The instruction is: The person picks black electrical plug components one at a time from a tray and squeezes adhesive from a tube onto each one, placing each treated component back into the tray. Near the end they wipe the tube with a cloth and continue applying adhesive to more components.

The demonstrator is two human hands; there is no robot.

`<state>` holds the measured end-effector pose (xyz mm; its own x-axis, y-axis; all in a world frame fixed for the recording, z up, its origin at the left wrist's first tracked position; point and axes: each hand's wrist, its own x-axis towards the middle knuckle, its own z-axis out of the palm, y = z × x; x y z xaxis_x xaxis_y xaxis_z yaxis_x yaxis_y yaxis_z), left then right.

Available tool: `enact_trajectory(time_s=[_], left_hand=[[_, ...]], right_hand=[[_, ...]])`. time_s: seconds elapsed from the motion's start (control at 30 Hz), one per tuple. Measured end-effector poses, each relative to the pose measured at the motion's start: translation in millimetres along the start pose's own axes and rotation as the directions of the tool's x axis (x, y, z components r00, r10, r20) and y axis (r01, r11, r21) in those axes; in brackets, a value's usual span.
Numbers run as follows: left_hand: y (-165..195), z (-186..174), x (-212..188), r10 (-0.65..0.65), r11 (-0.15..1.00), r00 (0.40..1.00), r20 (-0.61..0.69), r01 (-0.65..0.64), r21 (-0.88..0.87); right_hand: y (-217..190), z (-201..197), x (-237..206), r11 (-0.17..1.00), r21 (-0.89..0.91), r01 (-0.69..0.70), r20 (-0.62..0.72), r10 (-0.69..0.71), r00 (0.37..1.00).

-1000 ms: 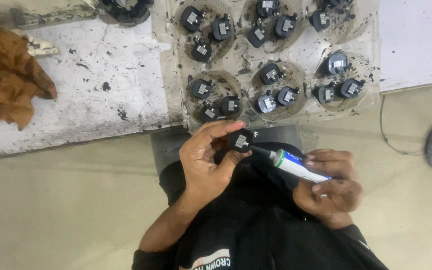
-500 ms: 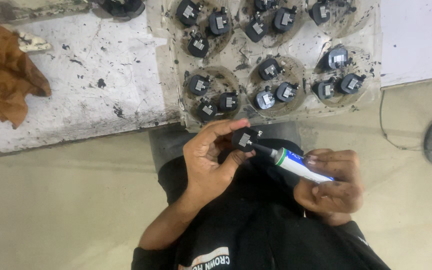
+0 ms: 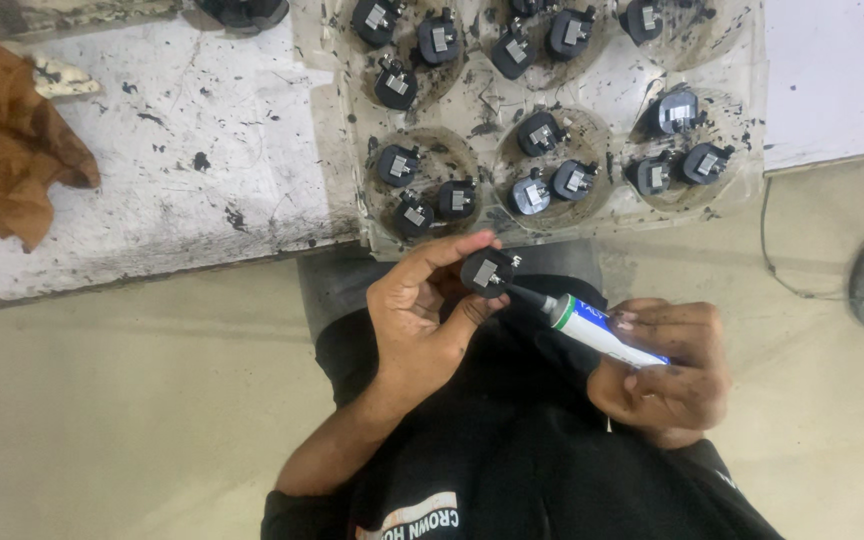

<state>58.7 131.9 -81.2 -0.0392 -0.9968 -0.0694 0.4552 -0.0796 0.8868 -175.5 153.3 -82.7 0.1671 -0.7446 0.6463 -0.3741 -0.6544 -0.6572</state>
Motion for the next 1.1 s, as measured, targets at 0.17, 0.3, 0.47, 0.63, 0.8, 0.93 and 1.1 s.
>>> enact_trajectory(time_s=[0.17, 0.3, 0.47, 0.63, 0.8, 0.93, 1.1], left_hand=[[-14, 6, -3, -0.030, 0.990, 0.999, -0.019, 0.027, -0.138], [-23, 6, -8, -0.033, 0.977, 0.999, 0.018, 0.036, -0.211], [-30, 3, -8, -0.074, 0.912, 0.990, 0.123, 0.117, -0.394], [-26, 1, -11, -0.149, 0.911, 0.967, 0.206, 0.216, -0.352], [-24, 4, -12, -0.143, 0.938, 0.965, 0.219, 0.202, -0.282], [-26, 6, -13, -0.137, 0.936, 0.967, 0.217, 0.198, -0.289], [-32, 4, -14, -0.148, 0.929, 0.968, 0.200, 0.206, -0.308]], right_hand=[[-1, 12, 2, 0.999, -0.052, -0.010, -0.118, 0.004, 0.993], [2, 14, -1, 0.998, 0.013, -0.053, -0.102, 0.054, 0.993], [7, 14, -5, 0.997, 0.032, -0.063, -0.174, 0.068, 0.982], [15, 31, -3, 0.995, 0.083, 0.048, -0.437, -0.007, 0.900], [14, 20, -3, 0.998, 0.030, 0.063, -0.320, -0.050, 0.946], [14, 7, -5, 1.000, 0.015, 0.017, -0.173, -0.014, 0.985], [18, 11, -7, 0.999, 0.027, 0.023, -0.228, -0.017, 0.974]])
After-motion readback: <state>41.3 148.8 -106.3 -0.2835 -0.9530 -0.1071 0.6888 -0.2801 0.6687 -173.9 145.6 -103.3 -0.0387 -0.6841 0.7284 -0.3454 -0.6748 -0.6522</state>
